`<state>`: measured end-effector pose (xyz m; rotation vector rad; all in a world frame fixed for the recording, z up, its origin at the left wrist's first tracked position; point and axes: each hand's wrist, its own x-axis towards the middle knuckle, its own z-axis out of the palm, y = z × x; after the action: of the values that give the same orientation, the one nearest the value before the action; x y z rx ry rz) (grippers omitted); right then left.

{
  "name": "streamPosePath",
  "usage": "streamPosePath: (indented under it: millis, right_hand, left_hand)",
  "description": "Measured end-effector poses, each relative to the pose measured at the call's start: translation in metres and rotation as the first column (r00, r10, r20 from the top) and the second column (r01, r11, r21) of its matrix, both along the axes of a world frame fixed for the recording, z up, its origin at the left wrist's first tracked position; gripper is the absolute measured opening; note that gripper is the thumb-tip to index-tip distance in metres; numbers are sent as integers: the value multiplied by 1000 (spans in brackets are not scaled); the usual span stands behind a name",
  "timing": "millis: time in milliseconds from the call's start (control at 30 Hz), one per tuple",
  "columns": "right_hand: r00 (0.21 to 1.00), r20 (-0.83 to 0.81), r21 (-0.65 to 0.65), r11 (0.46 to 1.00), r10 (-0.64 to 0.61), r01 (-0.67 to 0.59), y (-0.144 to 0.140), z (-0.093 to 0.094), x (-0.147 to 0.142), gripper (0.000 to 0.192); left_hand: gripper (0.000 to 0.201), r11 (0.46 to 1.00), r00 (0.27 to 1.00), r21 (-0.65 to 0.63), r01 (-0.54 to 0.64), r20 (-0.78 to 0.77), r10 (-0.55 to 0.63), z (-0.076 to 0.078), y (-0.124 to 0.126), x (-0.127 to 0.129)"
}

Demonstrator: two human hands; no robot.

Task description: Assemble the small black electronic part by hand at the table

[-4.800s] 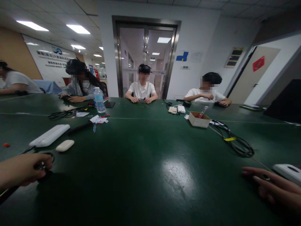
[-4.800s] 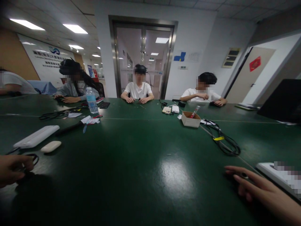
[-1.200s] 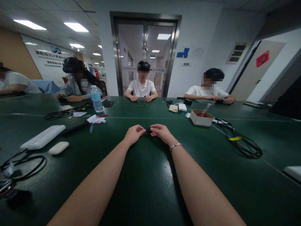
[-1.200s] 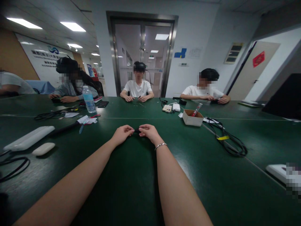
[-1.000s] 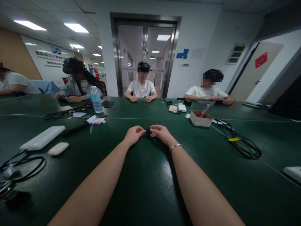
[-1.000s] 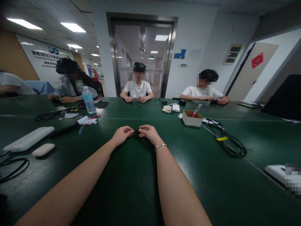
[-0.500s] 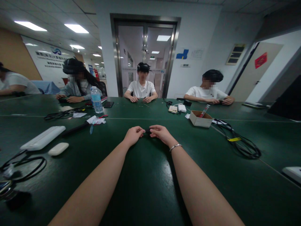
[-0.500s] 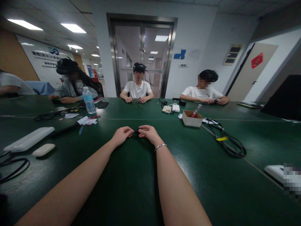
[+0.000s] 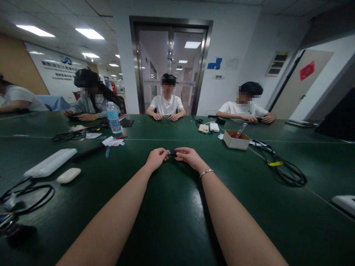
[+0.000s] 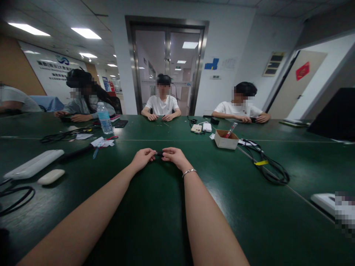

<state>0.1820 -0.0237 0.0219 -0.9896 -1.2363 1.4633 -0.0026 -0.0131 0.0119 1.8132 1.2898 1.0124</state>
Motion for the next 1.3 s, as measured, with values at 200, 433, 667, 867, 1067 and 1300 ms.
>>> streamPosePath:
  millis: [200,433,667,867,1067,1300]
  right_hand:
    - [1000,1,12,1000,4,-4,0,-1,0,23]
    - [1000,12,14,1000,17,-17,-2,1,0,23]
    - [999,1,24,999,42,-42,-1,1,1,25]
    - [998,0,33,997,63,-63,-1,0,2,25]
    - [996,6,63,994,94,-94,0,-1,4,27]
    - [993,-1,79,989,122,-121,-1,-1,5,29]
  left_hand:
    - [37,1000,1000,5,8,-9,-8,1,-2,-1]
    - [42,1000,999,27,6,-45,-4,0,-1,-2]
    - [47,999,999,54,9,-48,-7,0,-2,-2]
    - [49,999,999,44,1,-37,0,0,-1,0]
    - [56,999,995,31,-34,-96,37,4,-6,-1]
    - [59,998,989,1,-62,-134,62,8,-10,-2]
